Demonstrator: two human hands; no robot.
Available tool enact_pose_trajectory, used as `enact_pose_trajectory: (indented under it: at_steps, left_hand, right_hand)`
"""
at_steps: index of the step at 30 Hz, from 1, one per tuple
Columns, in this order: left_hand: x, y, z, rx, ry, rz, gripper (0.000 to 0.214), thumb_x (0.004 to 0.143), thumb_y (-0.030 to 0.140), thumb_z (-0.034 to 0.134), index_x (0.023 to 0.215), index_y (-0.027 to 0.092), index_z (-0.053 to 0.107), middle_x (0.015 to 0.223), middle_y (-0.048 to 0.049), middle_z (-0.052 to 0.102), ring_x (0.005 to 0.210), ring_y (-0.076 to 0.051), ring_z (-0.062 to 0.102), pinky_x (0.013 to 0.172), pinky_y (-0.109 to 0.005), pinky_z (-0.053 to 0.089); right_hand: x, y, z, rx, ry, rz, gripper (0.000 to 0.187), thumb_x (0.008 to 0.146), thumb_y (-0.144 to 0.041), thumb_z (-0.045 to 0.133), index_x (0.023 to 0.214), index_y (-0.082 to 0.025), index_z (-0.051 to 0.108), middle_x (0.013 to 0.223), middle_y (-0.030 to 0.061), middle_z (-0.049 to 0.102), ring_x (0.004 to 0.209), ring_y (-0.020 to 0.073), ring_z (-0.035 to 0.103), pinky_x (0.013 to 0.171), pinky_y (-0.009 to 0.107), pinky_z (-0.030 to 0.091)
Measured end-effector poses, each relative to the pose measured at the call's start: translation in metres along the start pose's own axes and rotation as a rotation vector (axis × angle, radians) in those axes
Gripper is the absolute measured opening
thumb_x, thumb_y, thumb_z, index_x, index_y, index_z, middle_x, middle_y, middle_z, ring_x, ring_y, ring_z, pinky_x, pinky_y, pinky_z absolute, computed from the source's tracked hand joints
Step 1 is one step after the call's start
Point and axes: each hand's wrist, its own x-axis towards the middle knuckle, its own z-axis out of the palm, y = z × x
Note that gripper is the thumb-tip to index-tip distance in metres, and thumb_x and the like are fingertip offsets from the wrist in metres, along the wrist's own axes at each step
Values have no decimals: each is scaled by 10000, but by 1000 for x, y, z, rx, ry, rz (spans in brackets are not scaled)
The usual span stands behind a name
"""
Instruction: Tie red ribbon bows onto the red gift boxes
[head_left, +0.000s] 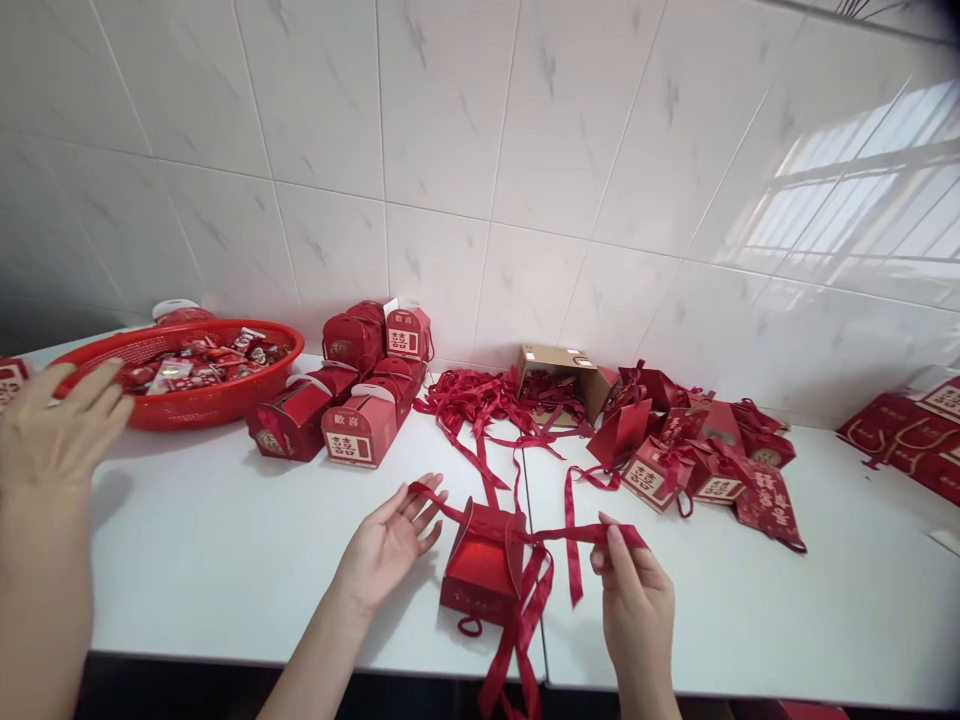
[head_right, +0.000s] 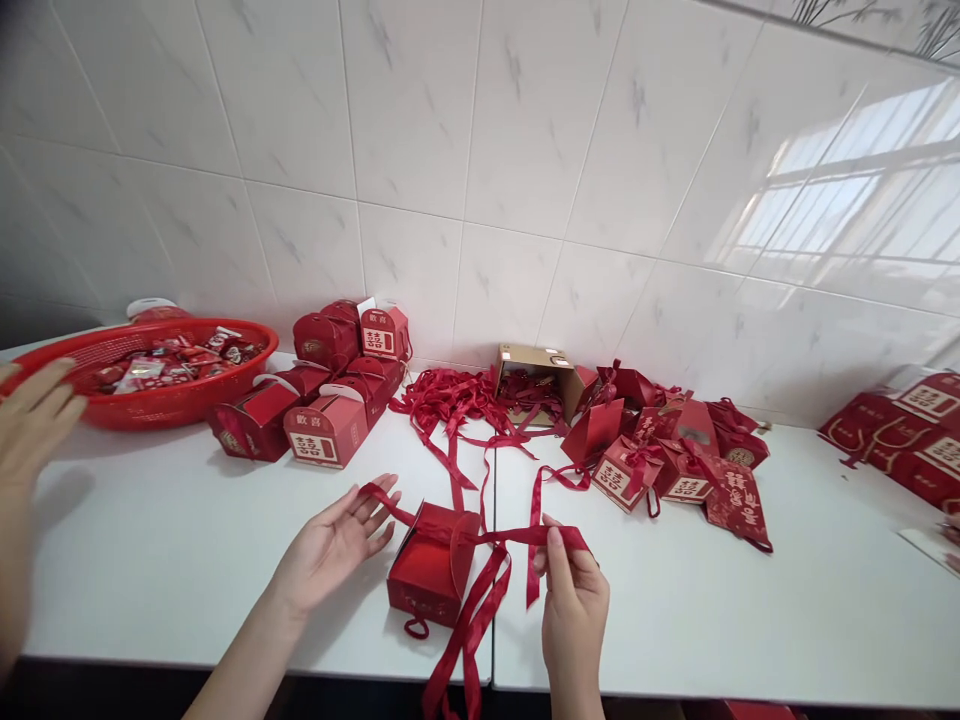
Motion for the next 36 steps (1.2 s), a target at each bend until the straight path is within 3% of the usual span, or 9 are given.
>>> enact_pose_trajectory:
  at_steps: [3,8,11,18,22,26,29,33,36]
  left_hand:
    - [-2,0,-2,-27,50,43,240,956,178,481,1074,192,689,948,-55,732,726,-160,696,643,-320,569]
    - [-1,-2,-10,-115,185,156,251,960,139,472,1055,201,696,817,-35,682,640,-124,658,581,-263,564]
    - [-1,-4,-13,-177,245,205,248,966,124,459,1001,171,699,774,-29,658,608,-97,637,542,-215,546]
    - [-8,4,5,-236,191,309,246,980,205,465,898,195,697,788,-11,679,618,-98,640,535,-225,536]
    - [-13,9,16,-167,161,481,221,934,100,513,888,195,707,806,-4,706,711,-94,663,642,-207,556]
    - [-18,13,28,-31,40,665,58,805,127,693,833,169,722,829,-3,721,792,-115,665,762,-224,555]
    - [-21,16,42,83,-75,710,90,709,192,789,771,157,735,760,0,707,714,-115,640,730,-231,536]
    - [-23,16,69,269,-252,649,117,692,231,795,772,159,747,651,-6,667,661,-134,612,711,-268,501]
    - [-24,11,88,405,-339,605,146,732,289,763,736,150,719,628,-9,648,663,-146,614,710,-276,478]
  right_hand:
    - [-2,5,-3,67,40,60,363,751,-450,752,958,-153,727,605,-13,594,565,122,536,559,258,495]
    - [-5,16,-10,255,159,128,330,664,-429,822,824,-151,747,757,41,686,574,118,571,544,262,545]
    - [-5,22,-13,310,218,152,344,621,-387,861,846,-151,749,665,2,651,544,102,562,521,230,545]
    - [6,24,-17,239,334,18,301,707,-419,795,815,-152,705,821,46,713,630,138,638,576,281,581]
    - [16,10,-13,246,345,-33,310,725,-400,786,896,-157,699,836,23,693,698,126,628,624,254,563]
    - [30,-19,-1,333,236,-120,262,733,-379,781,843,-160,690,800,9,665,774,137,631,726,284,559]
    - [41,-45,13,340,44,-178,259,743,-372,769,888,-172,690,808,21,661,776,159,636,766,361,556]
    - [50,-73,41,354,-272,-78,211,738,-360,758,844,-194,684,689,-8,609,649,137,590,635,314,524]
    - [48,-83,65,256,-490,22,224,730,-363,752,826,-169,692,617,-21,571,500,86,464,462,228,385]
